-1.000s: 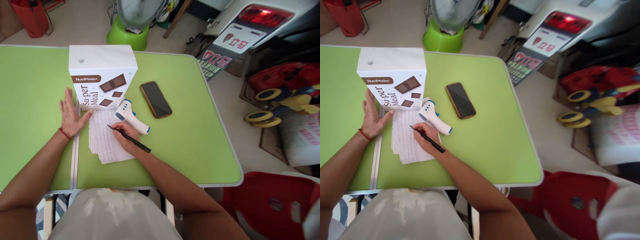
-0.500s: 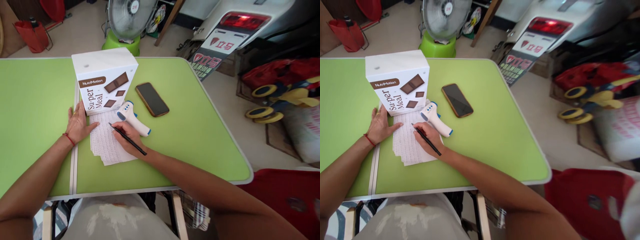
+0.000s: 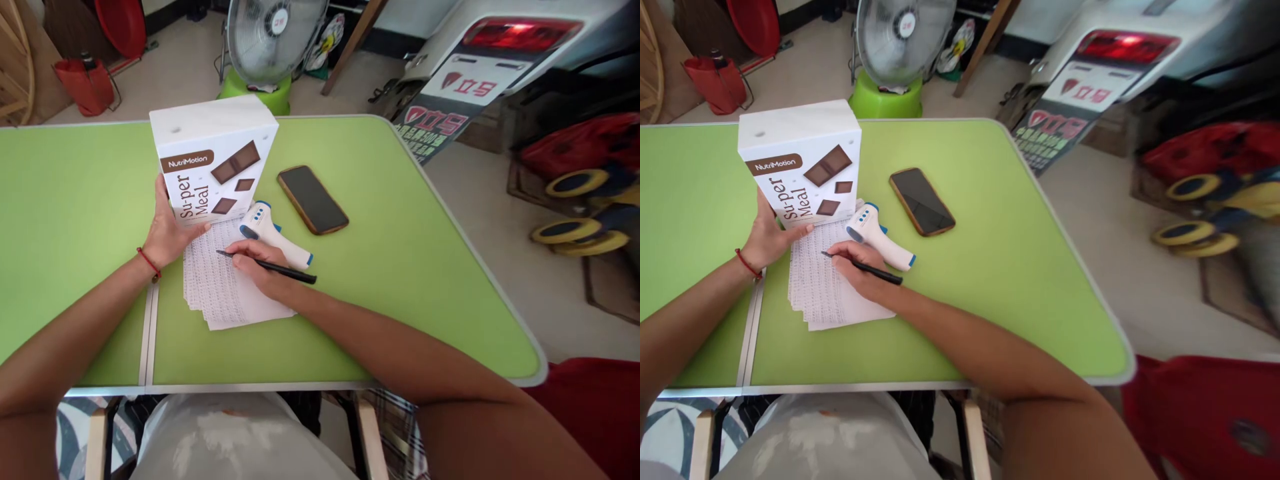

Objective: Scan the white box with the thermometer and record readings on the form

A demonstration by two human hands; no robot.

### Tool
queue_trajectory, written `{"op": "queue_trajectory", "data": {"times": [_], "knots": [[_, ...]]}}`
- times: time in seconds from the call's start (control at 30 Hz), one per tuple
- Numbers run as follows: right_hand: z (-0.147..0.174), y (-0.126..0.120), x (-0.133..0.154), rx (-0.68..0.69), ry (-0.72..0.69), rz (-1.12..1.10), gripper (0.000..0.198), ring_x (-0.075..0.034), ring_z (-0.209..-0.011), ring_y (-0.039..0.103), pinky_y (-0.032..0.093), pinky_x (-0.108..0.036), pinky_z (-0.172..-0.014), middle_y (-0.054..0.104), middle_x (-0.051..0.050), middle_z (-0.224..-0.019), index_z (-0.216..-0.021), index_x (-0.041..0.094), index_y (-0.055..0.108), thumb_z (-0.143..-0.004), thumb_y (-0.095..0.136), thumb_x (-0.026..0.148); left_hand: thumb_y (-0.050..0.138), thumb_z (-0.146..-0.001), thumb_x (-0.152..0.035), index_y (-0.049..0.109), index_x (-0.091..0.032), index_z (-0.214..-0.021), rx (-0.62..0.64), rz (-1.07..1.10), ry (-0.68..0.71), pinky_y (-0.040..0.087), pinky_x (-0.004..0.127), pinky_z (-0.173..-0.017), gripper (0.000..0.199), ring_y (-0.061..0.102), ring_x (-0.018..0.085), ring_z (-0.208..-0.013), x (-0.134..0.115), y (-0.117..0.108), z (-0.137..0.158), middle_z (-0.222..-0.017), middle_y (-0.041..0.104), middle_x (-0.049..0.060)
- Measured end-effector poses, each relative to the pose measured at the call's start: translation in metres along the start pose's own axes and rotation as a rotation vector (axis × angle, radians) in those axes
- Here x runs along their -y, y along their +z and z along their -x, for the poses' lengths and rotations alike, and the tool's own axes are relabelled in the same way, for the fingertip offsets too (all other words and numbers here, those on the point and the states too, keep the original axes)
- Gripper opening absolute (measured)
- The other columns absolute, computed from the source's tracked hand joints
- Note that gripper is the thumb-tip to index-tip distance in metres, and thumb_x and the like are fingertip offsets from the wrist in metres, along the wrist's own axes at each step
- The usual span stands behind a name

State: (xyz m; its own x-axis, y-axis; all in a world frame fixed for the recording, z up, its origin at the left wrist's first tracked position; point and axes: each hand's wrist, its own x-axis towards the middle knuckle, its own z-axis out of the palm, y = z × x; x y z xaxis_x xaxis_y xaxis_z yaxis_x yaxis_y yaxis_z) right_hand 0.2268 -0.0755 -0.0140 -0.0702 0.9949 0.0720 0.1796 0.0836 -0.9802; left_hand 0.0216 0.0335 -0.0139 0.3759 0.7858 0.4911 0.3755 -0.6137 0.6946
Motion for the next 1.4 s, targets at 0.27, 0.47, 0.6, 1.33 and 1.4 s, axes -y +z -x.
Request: {"op": "queue_trajectory", "data": {"times": [0.27, 0.47, 0.6, 1.33, 1.4], "knots": [[0.005, 0.002, -0.002, 0.014, -0.138, 0.084, 0.013, -0.013, -0.069, 0.064, 0.052, -0.027, -0.064, 0.071, -0.002, -0.081, -0.089, 0.02, 0.065, -0.078, 0.058, 0.024, 0.072, -0.078, -0.056, 0.034, -0.019, -0.134, 0.056, 0.055, -0.039, 0.052, 0.045, -0.099, 0.077, 0.055, 0.03, -0.121, 0.004, -0.012, -0.004, -0.135, 0.051, 0.015], [0.003, 0.003, -0.004, -0.047, -0.161, 0.07, 0.013, -0.013, -0.067, 0.064, 0.052, -0.026, -0.061, 0.072, -0.002, -0.079, -0.088, 0.02, 0.065, -0.077, 0.059, 0.024, 0.075, -0.077, -0.039, 0.037, -0.018, -0.133, 0.119, 0.002, -0.061, 0.055, 0.045, -0.093, 0.07, 0.057, 0.031, -0.118, 0.004, -0.024, -0.007, -0.129, 0.055, 0.015], [0.003, 0.004, -0.006, -0.07, -0.163, 0.071, 0.012, -0.012, -0.067, 0.064, 0.053, -0.026, -0.062, 0.071, -0.001, -0.078, -0.087, 0.02, 0.065, -0.077, 0.059, 0.023, 0.072, -0.078, -0.031, 0.038, -0.017, -0.13, 0.127, -0.04, -0.083, 0.054, 0.042, -0.093, 0.064, 0.058, 0.028, -0.114, -0.001, -0.022, -0.002, -0.123, 0.057, 0.013], [0.004, -0.001, 0.007, -0.076, -0.003, -0.027, 0.007, -0.01, -0.058, 0.055, 0.045, -0.024, -0.053, 0.064, 0.001, -0.069, -0.078, 0.021, 0.06, -0.072, 0.061, 0.024, 0.056, -0.09, -0.03, 0.05, -0.017, -0.064, 0.176, -0.313, 0.166, 0.026, 0.019, -0.038, 0.029, 0.032, 0.005, -0.036, -0.043, -0.021, 0.027, -0.044, 0.041, -0.008], [0.003, 0.0, 0.008, -0.09, -0.007, -0.013, 0.008, -0.01, -0.056, 0.053, 0.044, -0.023, -0.051, 0.063, 0.002, -0.068, -0.077, 0.021, 0.06, -0.071, 0.062, 0.025, 0.054, -0.089, -0.029, 0.045, -0.017, -0.06, 0.195, -0.288, 0.1, 0.027, 0.019, -0.039, 0.033, 0.033, 0.005, -0.038, -0.042, -0.022, 0.025, -0.045, 0.042, -0.007]]}}
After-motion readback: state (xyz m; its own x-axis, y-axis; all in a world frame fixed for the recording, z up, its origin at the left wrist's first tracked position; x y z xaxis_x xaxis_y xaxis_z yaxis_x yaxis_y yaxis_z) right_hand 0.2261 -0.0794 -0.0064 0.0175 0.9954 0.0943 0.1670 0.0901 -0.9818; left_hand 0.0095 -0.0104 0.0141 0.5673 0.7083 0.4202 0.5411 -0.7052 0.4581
